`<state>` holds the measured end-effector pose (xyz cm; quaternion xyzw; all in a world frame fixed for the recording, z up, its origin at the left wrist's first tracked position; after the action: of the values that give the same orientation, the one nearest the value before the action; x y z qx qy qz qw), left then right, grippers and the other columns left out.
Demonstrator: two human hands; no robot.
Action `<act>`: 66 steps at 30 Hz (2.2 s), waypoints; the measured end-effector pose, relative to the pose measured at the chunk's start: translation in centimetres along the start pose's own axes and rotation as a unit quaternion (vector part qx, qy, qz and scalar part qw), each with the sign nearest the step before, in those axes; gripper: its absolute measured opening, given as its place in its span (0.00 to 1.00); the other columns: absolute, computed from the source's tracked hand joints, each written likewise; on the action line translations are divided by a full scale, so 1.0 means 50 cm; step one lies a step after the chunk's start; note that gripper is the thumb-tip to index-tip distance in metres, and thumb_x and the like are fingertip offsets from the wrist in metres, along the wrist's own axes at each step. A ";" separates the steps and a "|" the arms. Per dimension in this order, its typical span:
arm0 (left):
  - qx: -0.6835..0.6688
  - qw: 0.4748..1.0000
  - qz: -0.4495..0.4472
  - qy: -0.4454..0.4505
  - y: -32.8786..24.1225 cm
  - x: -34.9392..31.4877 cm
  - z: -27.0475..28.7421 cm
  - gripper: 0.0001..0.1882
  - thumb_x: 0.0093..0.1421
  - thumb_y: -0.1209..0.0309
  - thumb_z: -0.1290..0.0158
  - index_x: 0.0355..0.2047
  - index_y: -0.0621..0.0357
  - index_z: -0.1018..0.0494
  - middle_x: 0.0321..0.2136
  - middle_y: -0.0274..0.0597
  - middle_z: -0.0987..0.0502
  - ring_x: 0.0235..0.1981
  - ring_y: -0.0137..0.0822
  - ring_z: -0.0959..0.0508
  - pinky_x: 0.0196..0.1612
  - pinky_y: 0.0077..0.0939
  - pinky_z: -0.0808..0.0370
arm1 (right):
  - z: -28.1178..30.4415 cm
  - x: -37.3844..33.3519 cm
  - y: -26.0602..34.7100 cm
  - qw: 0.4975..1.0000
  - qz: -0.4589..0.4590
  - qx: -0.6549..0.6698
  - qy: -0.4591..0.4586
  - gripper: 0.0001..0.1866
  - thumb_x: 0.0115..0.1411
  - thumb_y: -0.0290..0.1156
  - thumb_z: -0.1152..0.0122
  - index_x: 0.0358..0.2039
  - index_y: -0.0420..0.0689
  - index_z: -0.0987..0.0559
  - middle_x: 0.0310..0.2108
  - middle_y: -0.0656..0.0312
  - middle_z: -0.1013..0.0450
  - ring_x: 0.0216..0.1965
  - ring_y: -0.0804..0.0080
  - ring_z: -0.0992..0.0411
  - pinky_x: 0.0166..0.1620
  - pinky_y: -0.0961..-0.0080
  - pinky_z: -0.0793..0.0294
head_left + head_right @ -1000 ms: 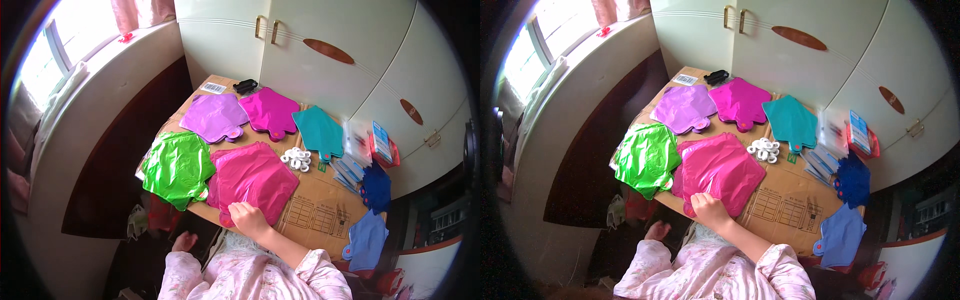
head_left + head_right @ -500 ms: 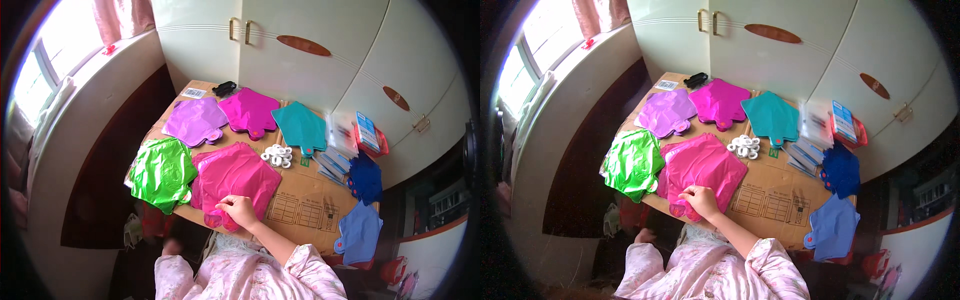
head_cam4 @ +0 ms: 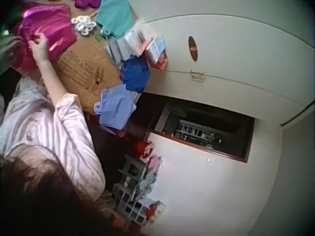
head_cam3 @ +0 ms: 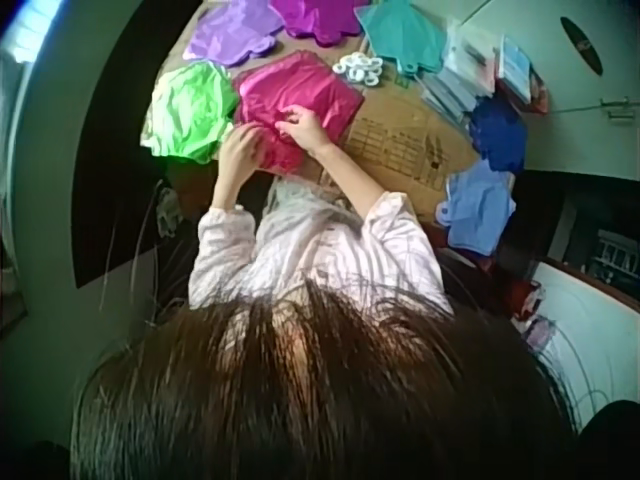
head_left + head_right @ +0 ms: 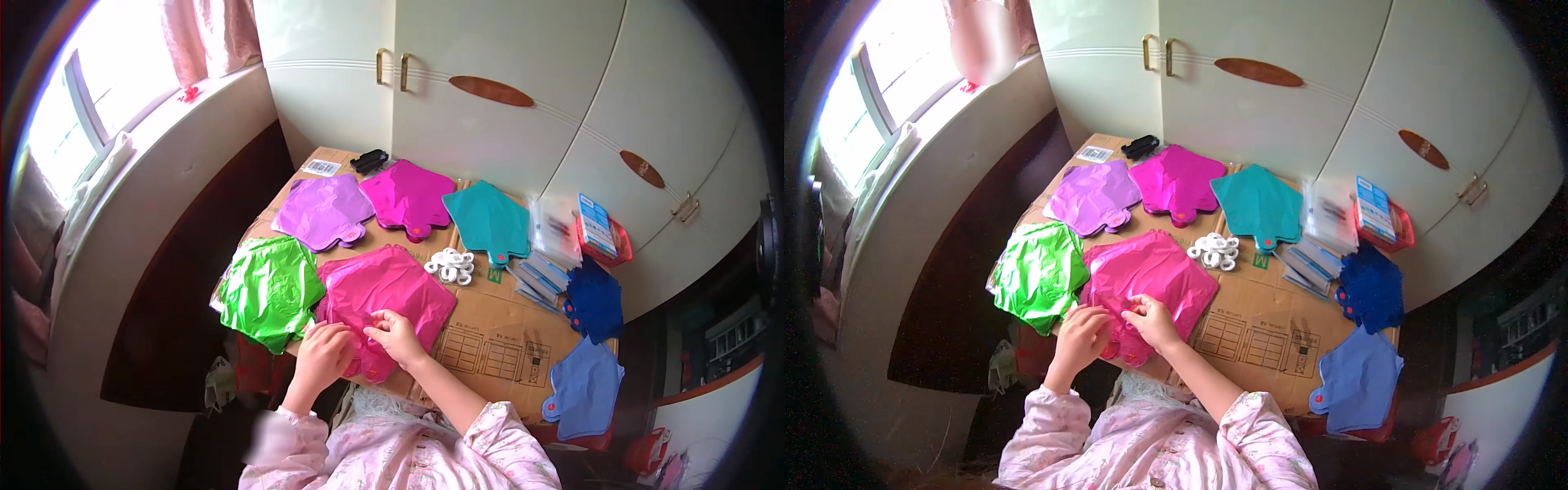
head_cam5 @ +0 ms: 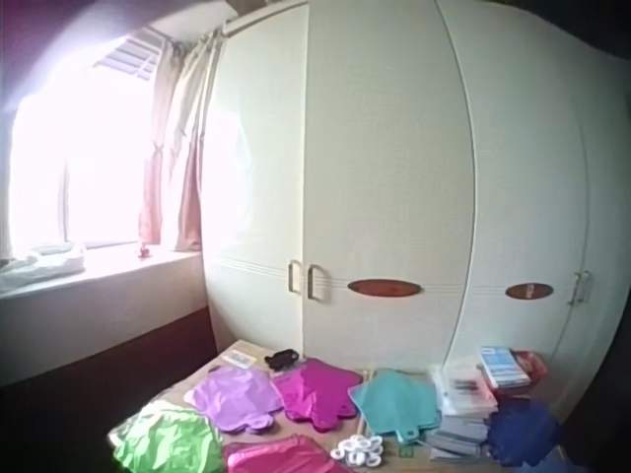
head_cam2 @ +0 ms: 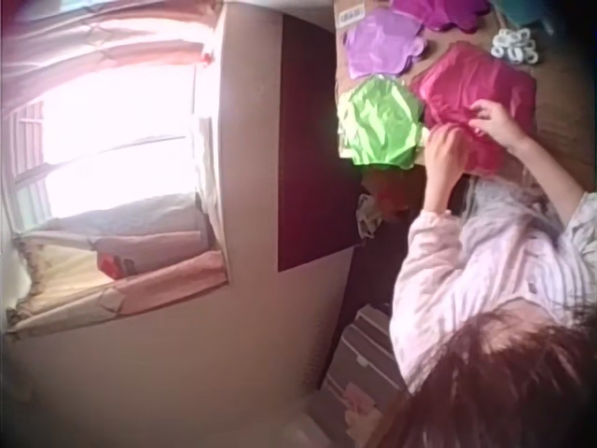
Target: Folding colorful fabric items and placing them into clear plastic packaging with cardboard headers.
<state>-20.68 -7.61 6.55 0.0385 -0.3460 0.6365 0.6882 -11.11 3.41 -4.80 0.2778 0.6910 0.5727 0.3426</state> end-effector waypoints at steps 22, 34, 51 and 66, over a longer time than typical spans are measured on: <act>0.213 0.960 -0.005 0.179 0.046 0.015 -0.101 0.42 0.46 0.38 0.43 0.54 0.55 0.30 0.50 0.51 0.29 0.46 0.49 0.28 0.47 0.42 0.30 | 0.542 -0.133 0.436 0.867 0.283 0.259 -0.317 0.04 0.60 0.28 0.39 0.36 0.46 0.21 0.36 0.66 0.24 0.37 0.76 0.26 0.41 0.76 0.27; 0.203 0.964 -0.027 0.170 0.027 0.039 -0.086 0.36 0.42 0.45 0.37 0.48 0.55 0.26 0.45 0.44 0.26 0.45 0.44 0.28 0.43 0.37 0.32 | 0.261 -0.402 0.386 0.695 0.351 -0.614 -0.131 0.07 0.52 0.23 0.41 0.33 0.40 0.25 0.44 0.54 0.26 0.49 0.57 0.27 0.53 0.59 0.27; 0.058 0.903 -0.302 0.301 -0.300 0.068 -0.367 0.32 0.55 0.51 0.46 0.60 0.45 0.35 0.60 0.49 0.37 0.61 0.57 0.37 0.59 0.53 0.38 | 0.231 -0.436 0.146 0.786 0.198 -0.553 -0.194 0.19 0.51 0.44 0.33 0.34 0.42 0.25 0.35 0.56 0.25 0.35 0.61 0.23 0.39 0.68 0.23; 0.103 0.875 -0.335 0.335 -0.326 0.086 -0.371 0.35 0.56 0.47 0.47 0.60 0.49 0.36 0.61 0.51 0.39 0.61 0.54 0.38 0.58 0.52 0.36 | 0.578 -0.347 0.088 0.698 0.035 -0.680 -0.222 0.30 0.63 0.50 0.49 0.60 0.45 0.33 0.62 0.54 0.39 0.64 0.52 0.44 0.65 0.49 0.50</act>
<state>1.72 2.16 1.09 0.0070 0.0065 0.3746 0.9271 22.33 8.16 -0.92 0.1119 0.0068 0.8200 0.5613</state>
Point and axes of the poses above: each hand's wrist, its own x-axis towards the middle knuckle, its own z-axis out of the back of the hand, y = z × x, the point moved 7 cm from there along x, towards the middle knuckle
